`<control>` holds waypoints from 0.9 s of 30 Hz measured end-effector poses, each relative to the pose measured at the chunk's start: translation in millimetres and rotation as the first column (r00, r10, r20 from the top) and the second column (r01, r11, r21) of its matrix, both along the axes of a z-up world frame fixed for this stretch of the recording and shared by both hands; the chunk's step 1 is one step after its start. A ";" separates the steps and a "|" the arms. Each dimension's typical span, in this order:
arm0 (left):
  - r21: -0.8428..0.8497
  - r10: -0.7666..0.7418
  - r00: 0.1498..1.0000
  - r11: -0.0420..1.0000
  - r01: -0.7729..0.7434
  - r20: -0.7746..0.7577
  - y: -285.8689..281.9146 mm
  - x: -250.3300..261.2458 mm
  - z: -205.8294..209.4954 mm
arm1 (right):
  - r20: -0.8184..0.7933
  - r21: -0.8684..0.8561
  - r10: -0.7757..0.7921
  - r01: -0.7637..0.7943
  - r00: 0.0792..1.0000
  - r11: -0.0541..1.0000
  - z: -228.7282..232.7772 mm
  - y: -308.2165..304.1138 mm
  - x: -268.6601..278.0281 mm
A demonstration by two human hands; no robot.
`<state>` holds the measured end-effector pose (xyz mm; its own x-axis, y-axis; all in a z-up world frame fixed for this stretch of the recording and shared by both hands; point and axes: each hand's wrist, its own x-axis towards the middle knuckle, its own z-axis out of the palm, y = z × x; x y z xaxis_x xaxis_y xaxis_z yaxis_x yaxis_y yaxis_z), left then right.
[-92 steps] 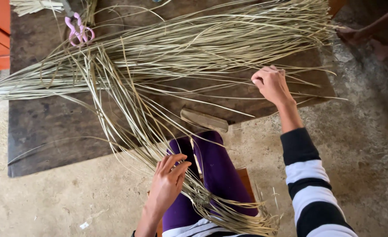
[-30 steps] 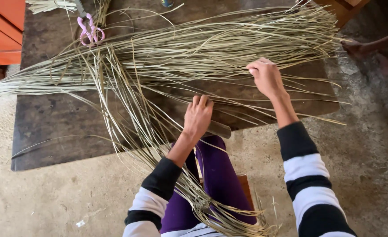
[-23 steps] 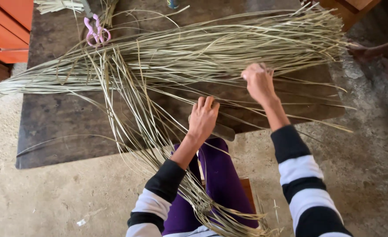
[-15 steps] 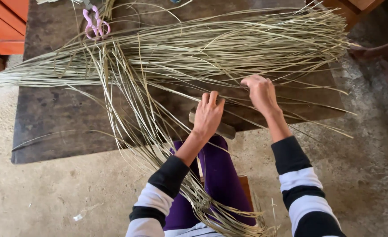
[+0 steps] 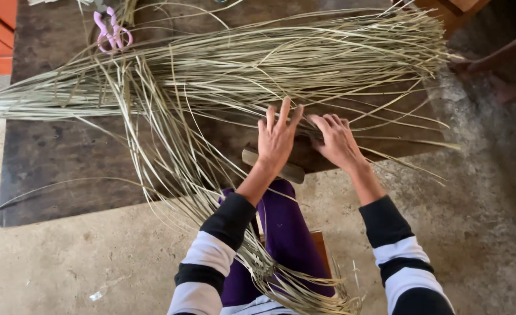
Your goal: Weaving dried straw or grass strands into a circular base for a craft project
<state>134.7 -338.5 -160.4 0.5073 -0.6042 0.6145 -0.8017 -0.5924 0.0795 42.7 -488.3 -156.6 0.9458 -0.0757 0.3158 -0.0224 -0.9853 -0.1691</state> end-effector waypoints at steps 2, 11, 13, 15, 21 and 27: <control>0.086 -0.021 1.000 0.996 0.022 -0.016 0.2 1.8 1.2 | 0.068 -0.027 0.026 -0.024 0.997 0.999 -24.3 -21.0 -4.5; 0.235 -0.016 0.976 0.970 0.068 -0.215 -4.9 14.7 -36.8 | -0.099 -0.851 -0.245 0.046 0.964 0.524 2.2 -120.2 -90.5; 0.258 -0.006 0.971 0.964 0.069 -0.240 -7.6 14.2 -38.5 | -0.102 -0.969 -0.526 -0.203 0.844 -0.138 29.8 -137.0 -118.8; 0.177 0.008 0.995 0.984 0.010 -0.100 -9.5 13.7 -43.5 | 0.168 -0.590 -0.323 0.357 0.932 0.724 24.9 -169.9 -151.1; 0.254 0.048 0.984 0.967 -0.002 -0.173 -10.3 9.1 -30.5 | 0.026 -0.371 -0.580 0.546 0.814 0.751 16.2 -183.9 -156.3; 0.145 0.072 0.992 0.988 -0.056 -0.105 -0.9 -0.6 -13.8 | 0.159 0.120 -0.232 0.214 0.960 0.969 3.2 -129.2 -43.1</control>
<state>134.1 -339.4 -174.2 0.6071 -0.6451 0.4639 -0.7529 -0.6536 0.0764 -0.4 -617.5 -153.5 0.8341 -0.3181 0.4506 -0.2017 -0.9363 -0.2875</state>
